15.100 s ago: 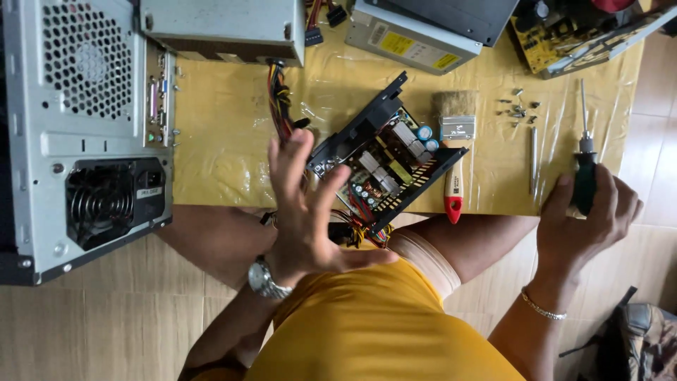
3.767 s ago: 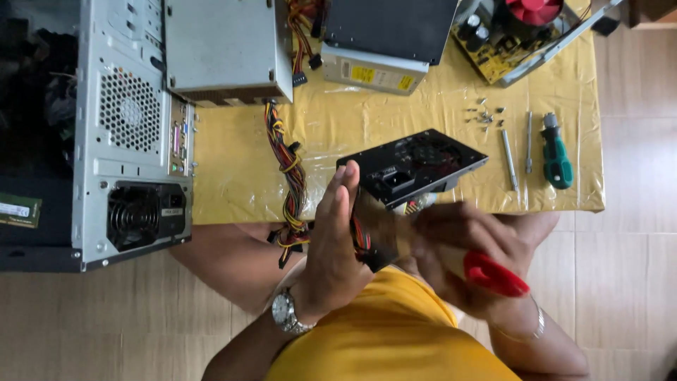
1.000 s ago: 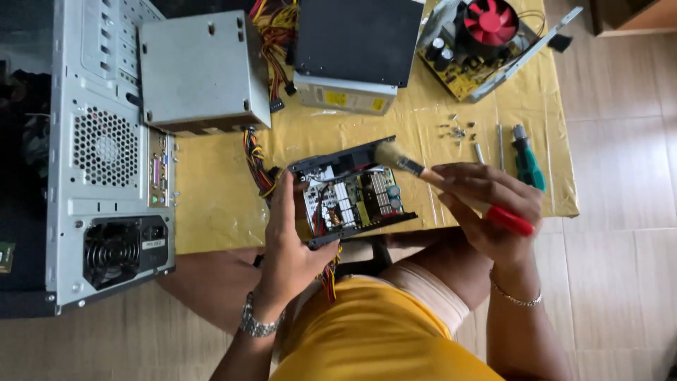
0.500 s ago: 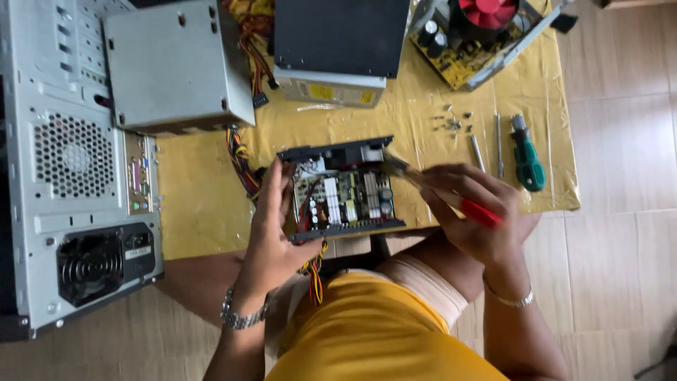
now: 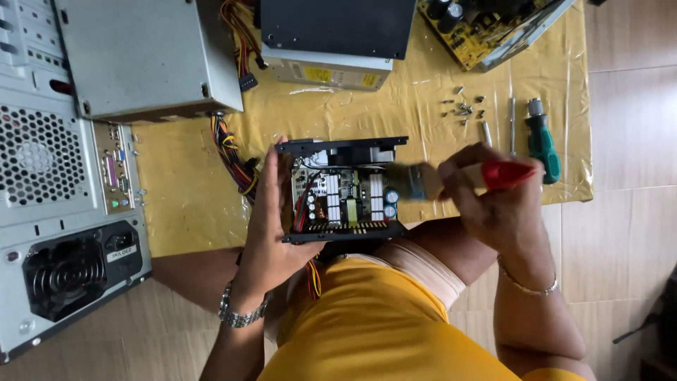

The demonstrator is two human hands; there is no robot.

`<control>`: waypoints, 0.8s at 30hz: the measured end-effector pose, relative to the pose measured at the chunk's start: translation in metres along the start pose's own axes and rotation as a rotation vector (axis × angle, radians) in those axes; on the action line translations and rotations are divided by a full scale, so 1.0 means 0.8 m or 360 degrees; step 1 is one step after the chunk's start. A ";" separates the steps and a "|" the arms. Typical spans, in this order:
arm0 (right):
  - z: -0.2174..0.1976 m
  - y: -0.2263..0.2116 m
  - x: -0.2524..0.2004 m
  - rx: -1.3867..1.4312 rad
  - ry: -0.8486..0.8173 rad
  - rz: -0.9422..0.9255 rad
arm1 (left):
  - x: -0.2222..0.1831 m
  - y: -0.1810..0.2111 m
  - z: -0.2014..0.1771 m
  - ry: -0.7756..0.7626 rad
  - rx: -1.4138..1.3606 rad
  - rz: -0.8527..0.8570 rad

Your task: The person cleans a computer power supply unit with a brush and reassembles it using a screwdriver.

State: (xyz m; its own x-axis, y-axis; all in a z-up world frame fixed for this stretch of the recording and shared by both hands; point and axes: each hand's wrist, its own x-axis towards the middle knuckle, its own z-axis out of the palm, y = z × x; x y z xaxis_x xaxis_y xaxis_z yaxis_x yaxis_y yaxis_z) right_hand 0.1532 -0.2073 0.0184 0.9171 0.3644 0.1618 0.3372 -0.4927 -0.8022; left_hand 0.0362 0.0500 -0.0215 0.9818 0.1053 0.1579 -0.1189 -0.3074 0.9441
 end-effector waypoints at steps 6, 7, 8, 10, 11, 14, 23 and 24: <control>-0.005 -0.003 0.012 0.0129 -0.0118 -0.0090 | 0.004 -0.004 0.002 0.0013 0.0080 0.0139; -0.005 -0.002 0.011 0.0201 -0.0039 -0.0119 | 0.002 -0.003 0.002 0.0005 0.0072 0.0136; -0.005 0.000 0.012 0.0197 -0.0039 -0.0118 | 0.002 -0.003 0.001 0.0005 0.0068 0.0135; -0.005 0.005 0.015 0.0194 -0.0247 -0.0252 | 0.004 -0.003 0.000 -0.0011 0.0086 0.0159; -0.007 0.001 0.015 0.0192 -0.0250 -0.0256 | 0.005 -0.004 -0.001 -0.0006 0.0085 0.0159; -0.010 -0.005 0.012 0.0032 -0.0138 -0.0081 | 0.001 -0.001 -0.005 -0.0087 0.0250 0.0155; -0.025 0.010 0.019 0.0306 -0.0697 -0.0424 | 0.000 -0.003 -0.009 -0.0052 0.0119 0.0044; -0.031 -0.003 0.018 0.0265 -0.0730 -0.0345 | -0.004 -0.004 -0.009 -0.0018 0.0111 0.0034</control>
State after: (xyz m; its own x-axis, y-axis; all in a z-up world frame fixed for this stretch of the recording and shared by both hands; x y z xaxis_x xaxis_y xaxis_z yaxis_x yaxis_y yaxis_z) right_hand 0.1711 -0.2207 0.0370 0.6304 0.7704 0.0956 0.4360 -0.2494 -0.8647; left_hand 0.0327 0.0572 -0.0234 0.9808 0.0876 0.1745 -0.1299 -0.3747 0.9180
